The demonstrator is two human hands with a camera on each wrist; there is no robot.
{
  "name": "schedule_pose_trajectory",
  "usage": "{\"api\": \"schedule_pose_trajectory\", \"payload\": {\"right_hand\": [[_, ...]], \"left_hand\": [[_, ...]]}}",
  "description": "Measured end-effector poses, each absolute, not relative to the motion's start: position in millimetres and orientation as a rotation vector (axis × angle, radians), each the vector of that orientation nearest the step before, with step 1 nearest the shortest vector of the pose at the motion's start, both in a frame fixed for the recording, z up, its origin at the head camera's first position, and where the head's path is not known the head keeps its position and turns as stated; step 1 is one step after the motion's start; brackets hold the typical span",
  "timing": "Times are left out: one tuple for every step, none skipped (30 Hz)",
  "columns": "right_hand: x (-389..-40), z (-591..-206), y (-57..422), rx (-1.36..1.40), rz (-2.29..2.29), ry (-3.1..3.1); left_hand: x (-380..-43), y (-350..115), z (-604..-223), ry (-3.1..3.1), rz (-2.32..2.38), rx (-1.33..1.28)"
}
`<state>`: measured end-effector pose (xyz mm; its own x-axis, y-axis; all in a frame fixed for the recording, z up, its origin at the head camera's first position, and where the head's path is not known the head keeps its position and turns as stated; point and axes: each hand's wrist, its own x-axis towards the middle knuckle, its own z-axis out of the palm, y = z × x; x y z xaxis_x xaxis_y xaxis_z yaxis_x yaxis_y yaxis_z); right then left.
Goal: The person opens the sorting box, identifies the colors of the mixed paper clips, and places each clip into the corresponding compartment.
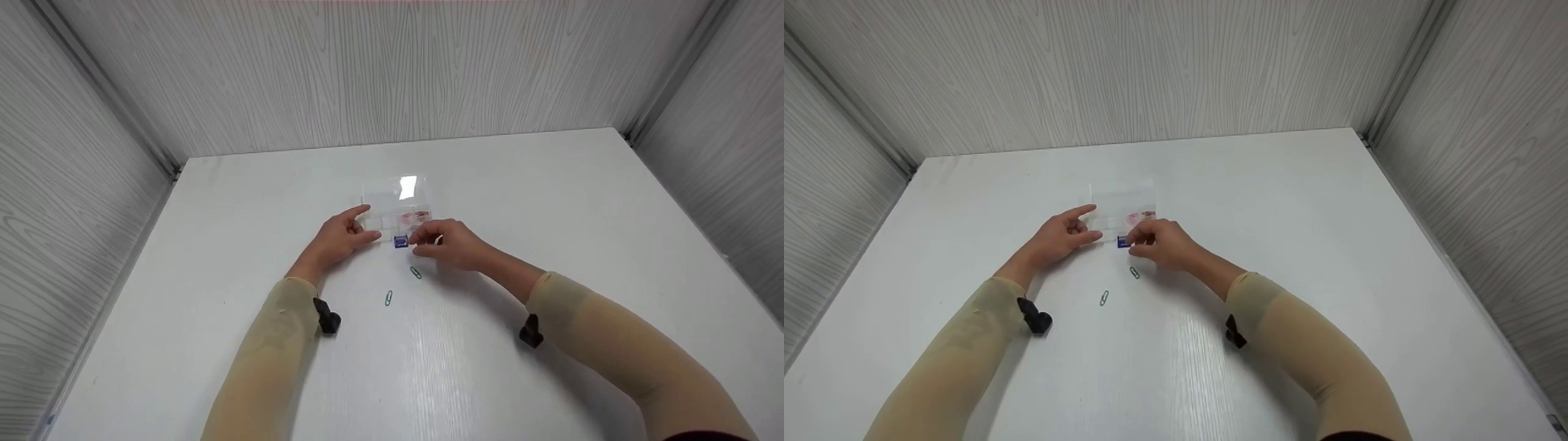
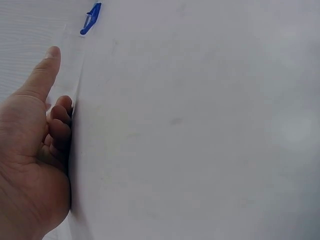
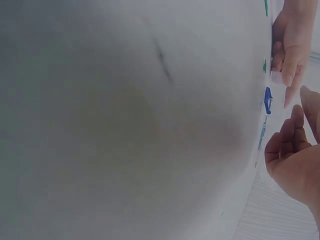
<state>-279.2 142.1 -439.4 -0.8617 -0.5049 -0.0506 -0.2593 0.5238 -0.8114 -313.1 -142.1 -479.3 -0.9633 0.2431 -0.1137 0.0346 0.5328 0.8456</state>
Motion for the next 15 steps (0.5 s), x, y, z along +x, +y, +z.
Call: {"api": "schedule_pose_trajectory", "payload": {"right_hand": [[-278.0,-440.4,143.5,-0.644,-1.245,2.472],[-276.9,-440.9,144.7,-0.647,-1.232,2.462],[-276.0,-441.4,146.1,-0.648,-1.217,2.455],[-275.5,-441.9,147.2,-0.65,-1.202,2.452],[-275.1,-442.4,148.2,-0.651,-1.189,2.45],[-275.0,-443.0,148.9,-0.652,-1.176,2.449],[-275.0,-443.7,149.6,-0.657,-1.167,2.446],[-274.8,-444.1,149.9,-0.66,-1.16,2.441],[-274.9,-444.8,150.3,-0.661,-1.153,2.435],[-275.1,-445.7,150.4,-0.662,-1.145,2.428],[-275.3,-446.6,150.5,-0.662,-1.137,2.42],[-275.5,-447.5,150.5,-0.661,-1.128,2.412],[-275.7,-448.2,150.7,-0.658,-1.117,2.405],[-276.0,-449.2,150.7,-0.654,-1.101,2.403],[-276.2,-449.6,150.7,-0.651,-1.09,2.4]], "left_hand": [[-313.4,-142.6,-479.1,2.557,1.399,0.236],[-313.9,-143.0,-478.9,2.559,1.398,0.238],[-314.6,-143.2,-478.8,2.559,1.398,0.241],[-315.2,-143.4,-478.5,2.559,1.398,0.243],[-315.6,-143.5,-478.3,2.56,1.395,0.247],[-316.2,-143.5,-478.2,2.562,1.394,0.251],[-316.6,-143.4,-478.0,2.564,1.394,0.255],[-316.8,-143.4,-477.8,2.564,1.394,0.257],[-316.8,-143.3,-477.6,2.563,1.392,0.259],[-316.7,-143.1,-477.5,2.562,1.39,0.256],[-316.7,-142.9,-477.5,2.561,1.39,0.254],[-316.7,-142.6,-477.4,2.559,1.392,0.253],[-316.7,-142.5,-477.3,2.558,1.392,0.252],[-316.8,-142.3,-477.3,2.557,1.393,0.252],[-317.0,-142.0,-477.5,2.557,1.393,0.253]]}}
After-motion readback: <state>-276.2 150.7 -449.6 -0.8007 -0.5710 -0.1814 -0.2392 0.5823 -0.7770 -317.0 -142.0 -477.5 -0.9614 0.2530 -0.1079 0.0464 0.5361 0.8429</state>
